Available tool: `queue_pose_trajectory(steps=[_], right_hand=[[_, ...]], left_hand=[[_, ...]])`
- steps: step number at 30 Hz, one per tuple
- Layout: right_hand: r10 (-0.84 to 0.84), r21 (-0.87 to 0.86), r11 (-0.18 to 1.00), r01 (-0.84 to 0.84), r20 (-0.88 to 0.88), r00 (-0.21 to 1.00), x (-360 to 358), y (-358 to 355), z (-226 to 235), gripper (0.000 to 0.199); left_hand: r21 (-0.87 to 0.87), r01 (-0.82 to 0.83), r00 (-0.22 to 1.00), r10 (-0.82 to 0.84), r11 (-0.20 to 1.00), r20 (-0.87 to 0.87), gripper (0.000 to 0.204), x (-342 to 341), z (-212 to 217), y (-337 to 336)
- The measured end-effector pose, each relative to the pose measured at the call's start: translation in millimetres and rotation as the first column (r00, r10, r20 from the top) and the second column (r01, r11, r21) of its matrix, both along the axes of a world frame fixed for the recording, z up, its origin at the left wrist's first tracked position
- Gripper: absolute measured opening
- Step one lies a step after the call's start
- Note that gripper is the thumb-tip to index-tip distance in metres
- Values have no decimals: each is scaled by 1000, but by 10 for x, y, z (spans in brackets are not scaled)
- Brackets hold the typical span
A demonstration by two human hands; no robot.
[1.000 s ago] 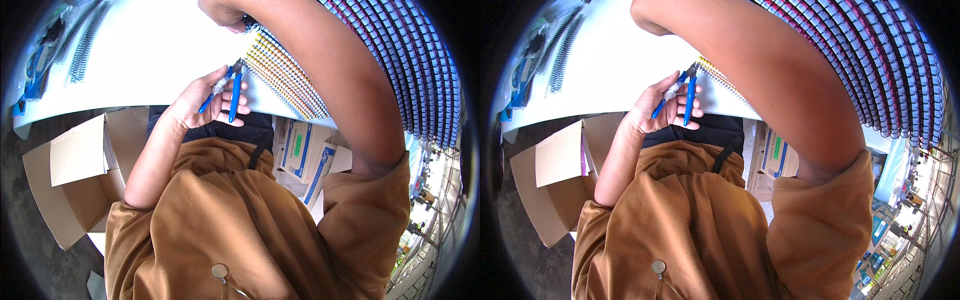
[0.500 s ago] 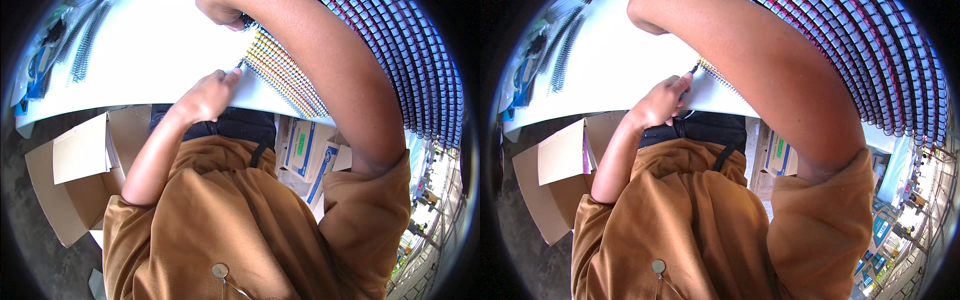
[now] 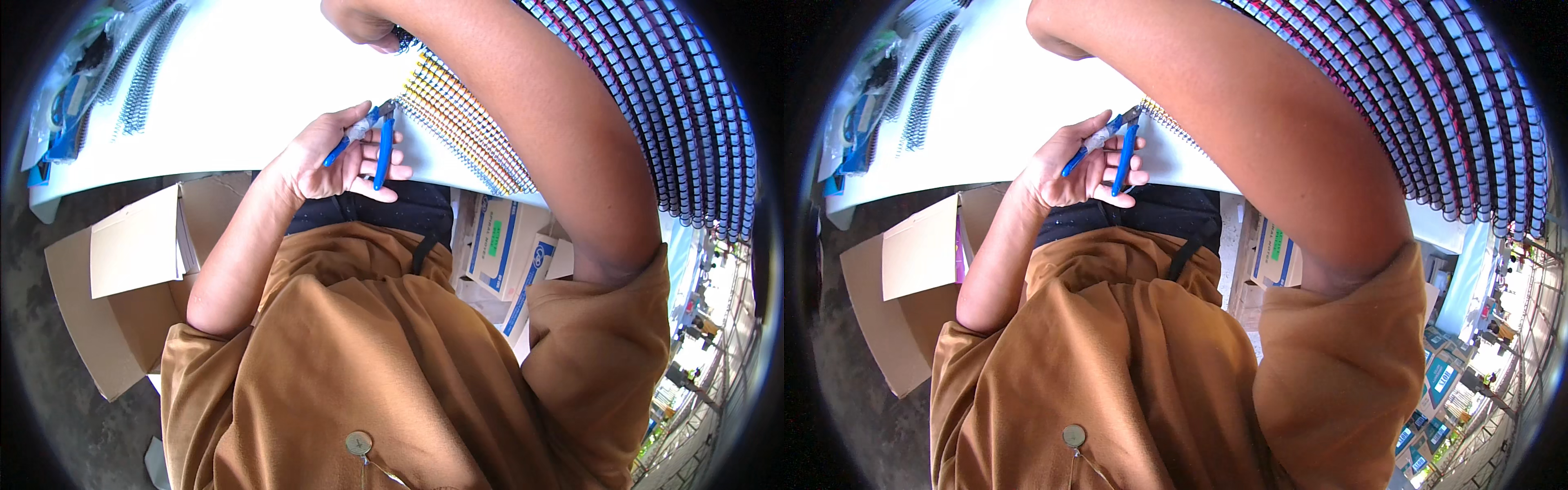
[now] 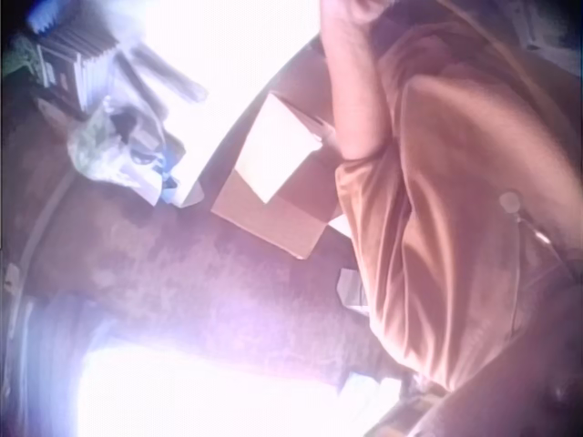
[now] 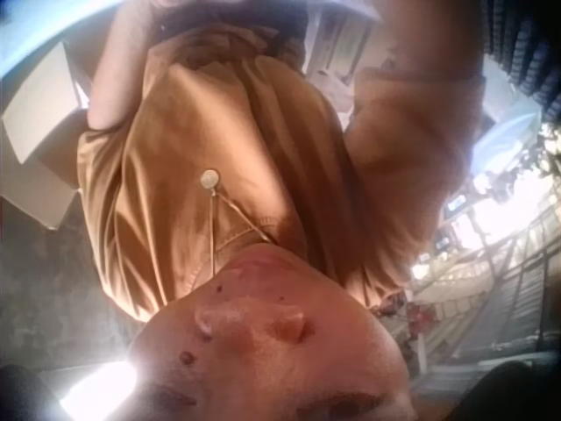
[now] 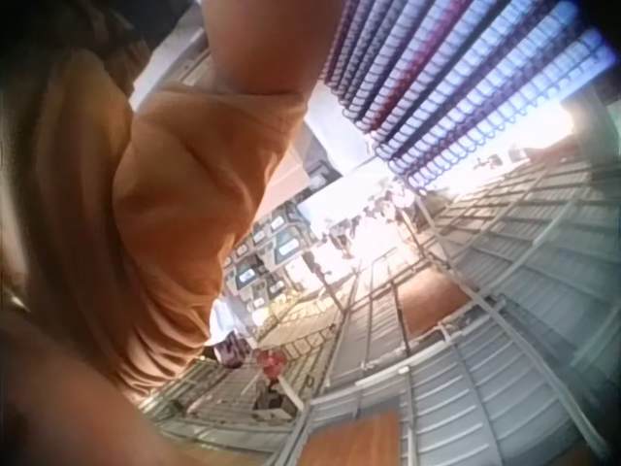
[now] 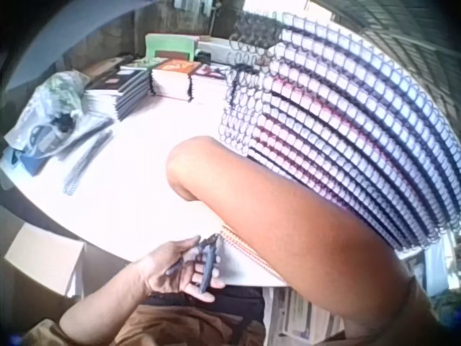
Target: The person trims the ends of wire spirals on bound notebooks using pliers and stacks them on a table.
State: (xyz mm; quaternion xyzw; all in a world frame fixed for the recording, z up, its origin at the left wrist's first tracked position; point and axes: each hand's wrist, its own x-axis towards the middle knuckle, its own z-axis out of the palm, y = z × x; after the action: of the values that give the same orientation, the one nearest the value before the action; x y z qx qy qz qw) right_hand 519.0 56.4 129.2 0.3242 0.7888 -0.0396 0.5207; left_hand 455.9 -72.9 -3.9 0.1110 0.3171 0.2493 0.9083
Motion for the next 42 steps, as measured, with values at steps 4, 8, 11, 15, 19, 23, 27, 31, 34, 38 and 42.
queue_pose_trajectory(steps=[4, 8, 11, 15, 19, 23, 27, 31, 34, 38, 42], right_hand=[[8, 9, 1000, -8, -15, 1000, -49, 1, 33, 21], [5, -2, 1000, -5, -9, 1000, -21, -22, -11, 21], [-2, 6, 1000, 3, -12, 1000, -20, -10, -3, 21], [-8, 11, 1000, 8, -21, 1000, -25, -10, 11, 21], [-2, 10, 1000, 2, -21, 1000, -43, -21, 5, 21], [-11, 10, 1000, 11, -22, 1000, -42, -18, 2, 21], [-17, 7, 1000, 17, -19, 1000, -43, -11, -1, 21], [-13, 3, 1000, 13, -21, 1000, -70, -28, 11, 22], [-14, -1, 1000, 14, -23, 1000, -63, -16, 10, 22], [-24, -7, 1000, 23, -27, 999, -47, 9, 8, 22], [-29, -12, 1000, 28, -27, 999, -56, 18, -8, 22]], left_hand=[[-21, -41, 997, 42, 999, 68, 56, -90, -190, -20], [126, 23, 994, -9, 992, -108, 54, -114, -60, 36], [164, 63, 972, -23, 984, -235, 56, -67, 21, 9], [1, 1, 999, -1, 1000, 44, 59, -70, -103, -42], [-60, -21, 972, 34, 998, 231, 60, -75, -203, -95], [-55, -22, 964, 36, 998, 262, 60, -38, -270, -75], [-63, -40, 974, 53, 997, 220, 59, -31, -283, -49], [-22, -22, 953, 28, 1000, 300, 56, -110, -443, -17], [66, 7, 976, -21, 998, 219, 55, -143, -353, 3], [98, 17, 998, -11, 995, -65, 57, -39, -59, -52], [20, -26, 999, 26, 999, -20, 58, -3, -95, -58]])
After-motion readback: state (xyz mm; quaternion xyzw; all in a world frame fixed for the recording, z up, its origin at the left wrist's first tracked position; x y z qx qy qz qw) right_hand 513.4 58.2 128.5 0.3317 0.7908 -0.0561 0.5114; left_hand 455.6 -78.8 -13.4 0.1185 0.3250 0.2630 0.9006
